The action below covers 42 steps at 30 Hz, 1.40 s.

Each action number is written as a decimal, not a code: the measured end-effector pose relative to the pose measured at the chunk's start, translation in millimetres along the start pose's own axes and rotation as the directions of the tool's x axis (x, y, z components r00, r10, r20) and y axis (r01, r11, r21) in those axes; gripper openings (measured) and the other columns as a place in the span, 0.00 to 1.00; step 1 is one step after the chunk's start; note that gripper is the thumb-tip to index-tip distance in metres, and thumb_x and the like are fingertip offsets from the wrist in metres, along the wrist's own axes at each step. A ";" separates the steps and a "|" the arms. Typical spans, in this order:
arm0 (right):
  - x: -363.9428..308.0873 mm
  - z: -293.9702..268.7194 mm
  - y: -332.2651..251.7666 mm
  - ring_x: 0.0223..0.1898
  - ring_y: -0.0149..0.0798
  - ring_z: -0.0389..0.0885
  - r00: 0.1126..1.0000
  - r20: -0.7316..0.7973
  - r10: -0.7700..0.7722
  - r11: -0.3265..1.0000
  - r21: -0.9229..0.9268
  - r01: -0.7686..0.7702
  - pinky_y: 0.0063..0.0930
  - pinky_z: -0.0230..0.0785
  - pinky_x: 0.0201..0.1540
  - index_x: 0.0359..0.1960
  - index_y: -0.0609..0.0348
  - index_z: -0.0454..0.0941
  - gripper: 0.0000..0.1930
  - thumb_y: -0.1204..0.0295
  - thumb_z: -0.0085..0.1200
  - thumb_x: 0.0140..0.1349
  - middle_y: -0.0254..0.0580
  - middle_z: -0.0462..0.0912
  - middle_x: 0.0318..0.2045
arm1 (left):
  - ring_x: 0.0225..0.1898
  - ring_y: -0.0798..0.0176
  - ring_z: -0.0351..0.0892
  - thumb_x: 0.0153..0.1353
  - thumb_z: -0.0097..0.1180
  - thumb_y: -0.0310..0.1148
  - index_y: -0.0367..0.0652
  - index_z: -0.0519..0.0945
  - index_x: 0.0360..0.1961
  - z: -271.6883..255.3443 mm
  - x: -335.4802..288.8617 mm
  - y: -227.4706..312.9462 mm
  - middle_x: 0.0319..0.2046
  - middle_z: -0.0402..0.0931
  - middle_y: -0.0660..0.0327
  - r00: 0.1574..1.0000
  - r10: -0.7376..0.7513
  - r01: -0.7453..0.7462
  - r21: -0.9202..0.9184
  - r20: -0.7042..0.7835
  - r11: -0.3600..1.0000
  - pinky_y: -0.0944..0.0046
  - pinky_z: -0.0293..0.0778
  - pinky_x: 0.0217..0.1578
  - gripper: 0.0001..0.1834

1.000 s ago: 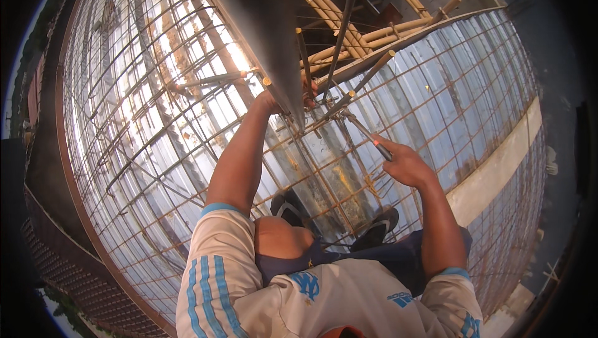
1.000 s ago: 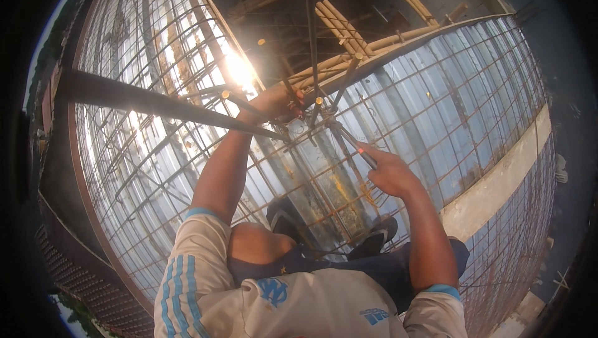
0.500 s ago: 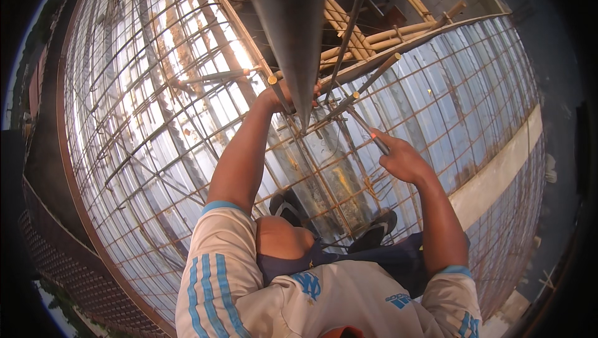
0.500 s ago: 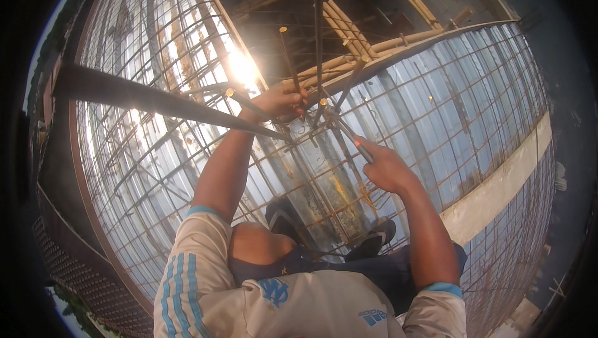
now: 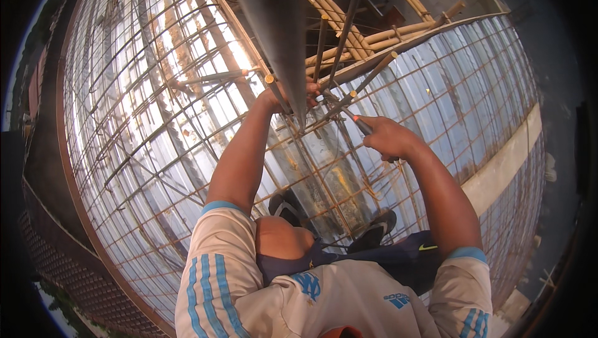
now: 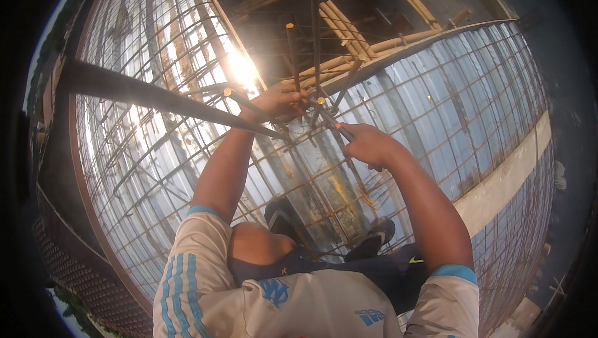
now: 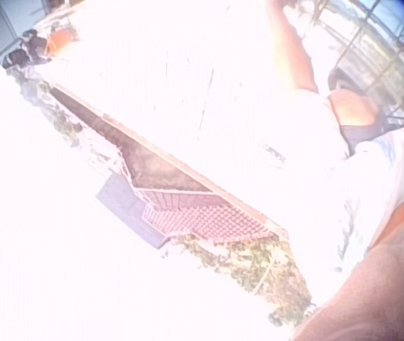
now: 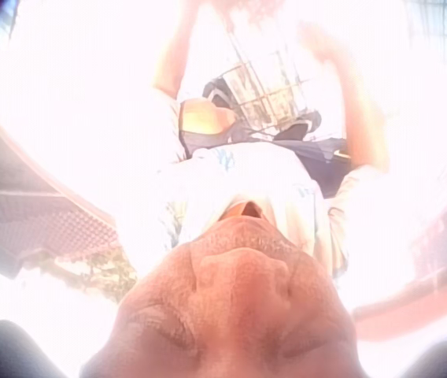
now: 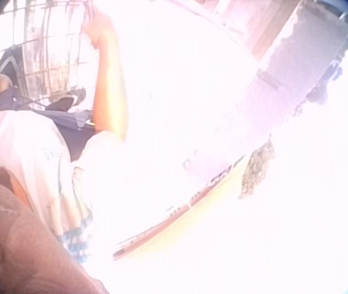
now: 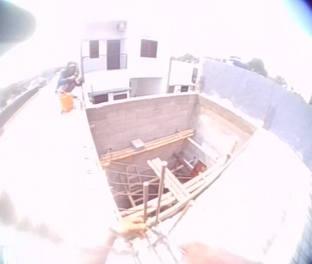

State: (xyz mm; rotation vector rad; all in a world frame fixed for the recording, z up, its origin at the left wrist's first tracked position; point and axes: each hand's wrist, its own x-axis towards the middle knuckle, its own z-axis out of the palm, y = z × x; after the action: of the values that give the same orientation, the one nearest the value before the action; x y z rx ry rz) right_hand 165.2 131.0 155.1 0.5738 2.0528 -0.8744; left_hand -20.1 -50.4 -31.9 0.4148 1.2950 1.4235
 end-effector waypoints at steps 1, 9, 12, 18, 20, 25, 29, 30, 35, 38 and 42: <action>-1.5 -3.7 -4.3 0.41 0.45 0.82 0.997 0.057 0.060 0.997 0.038 -0.063 0.38 0.77 0.32 0.62 0.55 0.68 0.30 0.71 0.50 0.54 0.55 0.80 0.39 | 0.43 0.59 0.79 0.64 0.57 0.42 0.33 0.74 0.50 -1.3 0.9 -1.5 0.43 0.75 0.54 1.000 0.002 -0.002 -0.003 -0.004 1.000 0.62 0.77 0.47 0.22; 19.3 -1.4 22.1 0.34 0.41 0.77 0.985 0.173 0.006 0.935 0.349 -0.067 0.32 0.79 0.23 0.48 0.64 0.72 0.18 0.73 0.51 0.54 0.45 0.74 0.35 | 0.40 0.59 0.80 0.64 0.57 0.41 0.32 0.74 0.50 1.8 2.9 1.6 0.43 0.75 0.54 0.999 -0.012 0.014 -0.035 0.043 0.999 0.63 0.76 0.45 0.23; 17.9 2.4 18.9 0.36 0.43 0.77 0.976 0.218 0.020 0.928 0.359 -0.100 0.33 0.81 0.24 0.47 0.66 0.71 0.19 0.75 0.52 0.52 0.47 0.73 0.38 | 0.40 0.59 0.80 0.64 0.57 0.41 0.31 0.74 0.50 -0.1 3.9 -0.5 0.43 0.75 0.54 0.999 -0.026 0.028 -0.034 0.035 0.999 0.63 0.76 0.45 0.23; 23.1 7.6 22.6 0.38 0.43 0.77 0.966 0.257 -0.011 0.882 0.457 -0.111 0.33 0.81 0.24 0.50 0.67 0.70 0.22 0.77 0.52 0.50 0.49 0.73 0.40 | 0.41 0.59 0.80 0.64 0.57 0.42 0.31 0.74 0.50 0.3 4.6 0.3 0.42 0.76 0.53 1.000 0.003 -0.003 -0.001 0.030 1.000 0.62 0.76 0.45 0.24; 22.7 9.5 24.3 0.37 0.43 0.77 0.968 0.249 -0.002 0.875 0.469 -0.119 0.33 0.81 0.25 0.52 0.66 0.70 0.23 0.77 0.52 0.50 0.49 0.73 0.41 | 0.42 0.60 0.80 0.64 0.57 0.42 0.31 0.75 0.49 4.3 2.5 4.5 0.42 0.76 0.53 1.000 0.009 -0.009 0.023 0.021 1.000 0.62 0.77 0.46 0.23; 18.9 12.7 24.2 0.37 0.42 0.77 0.977 0.212 -0.023 0.903 0.425 -0.070 0.33 0.81 0.27 0.54 0.64 0.70 0.24 0.76 0.50 0.52 0.48 0.74 0.41 | 0.44 0.60 0.79 0.64 0.57 0.43 0.33 0.78 0.44 1.4 3.4 0.1 0.41 0.78 0.54 0.999 0.022 -0.022 0.018 0.025 1.000 0.61 0.78 0.47 0.21; 22.1 11.7 21.6 0.35 0.36 0.77 0.982 0.189 -0.025 0.946 0.321 -0.037 0.31 0.81 0.28 0.59 0.63 0.68 0.28 0.74 0.50 0.53 0.44 0.75 0.38 | 0.43 0.60 0.79 0.64 0.57 0.44 0.33 0.79 0.43 -1.9 7.0 -4.7 0.40 0.78 0.55 1.000 0.014 -0.014 0.011 0.011 1.000 0.60 0.79 0.47 0.20; 20.4 10.4 17.7 0.34 0.37 0.77 0.985 0.174 -0.019 0.962 0.271 -0.029 0.32 0.81 0.29 0.59 0.63 0.68 0.28 0.73 0.49 0.53 0.44 0.75 0.37 | 0.43 0.60 0.80 0.64 0.57 0.44 0.33 0.79 0.43 -2.0 6.6 -4.5 0.39 0.78 0.55 1.000 0.020 -0.021 0.013 0.022 1.000 0.60 0.79 0.47 0.20; 12.9 3.8 2.2 0.31 0.37 0.76 0.987 0.162 -0.003 0.988 0.151 -0.022 0.32 0.81 0.29 0.58 0.63 0.69 0.26 0.71 0.49 0.54 0.43 0.74 0.32 | 0.39 0.62 0.80 0.62 0.60 0.45 0.36 0.80 0.42 -4.2 7.6 -9.2 0.37 0.79 0.57 1.000 0.027 -0.027 -0.038 0.008 0.999 0.63 0.78 0.41 0.20; 16.6 2.2 5.9 0.30 0.38 0.78 0.987 0.162 0.018 0.989 0.140 -0.041 0.31 0.81 0.29 0.56 0.64 0.69 0.26 0.70 0.49 0.54 0.44 0.75 0.30 | 0.32 0.70 0.79 0.60 0.63 0.45 0.39 0.80 0.40 3.0 9.5 -7.5 0.34 0.80 0.61 0.998 0.058 -0.059 -0.042 -0.009 0.997 0.69 0.77 0.31 0.19; 10.2 -1.6 -12.4 0.27 0.39 0.80 0.992 0.117 0.048 0.999 -0.009 -0.048 0.31 0.80 0.28 0.56 0.64 0.69 0.25 0.70 0.49 0.54 0.46 0.76 0.29 | 0.35 0.73 0.77 0.62 0.60 0.50 0.41 0.79 0.41 5.1 2.6 -4.2 0.37 0.80 0.64 0.997 0.071 -0.070 0.067 -0.019 0.995 0.72 0.75 0.36 0.21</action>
State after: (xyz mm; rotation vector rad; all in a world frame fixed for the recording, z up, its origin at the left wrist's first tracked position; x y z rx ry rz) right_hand 150.6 124.9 152.1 0.5535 1.9276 -0.8535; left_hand -14.7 -46.7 -34.8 0.4952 1.3591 1.4497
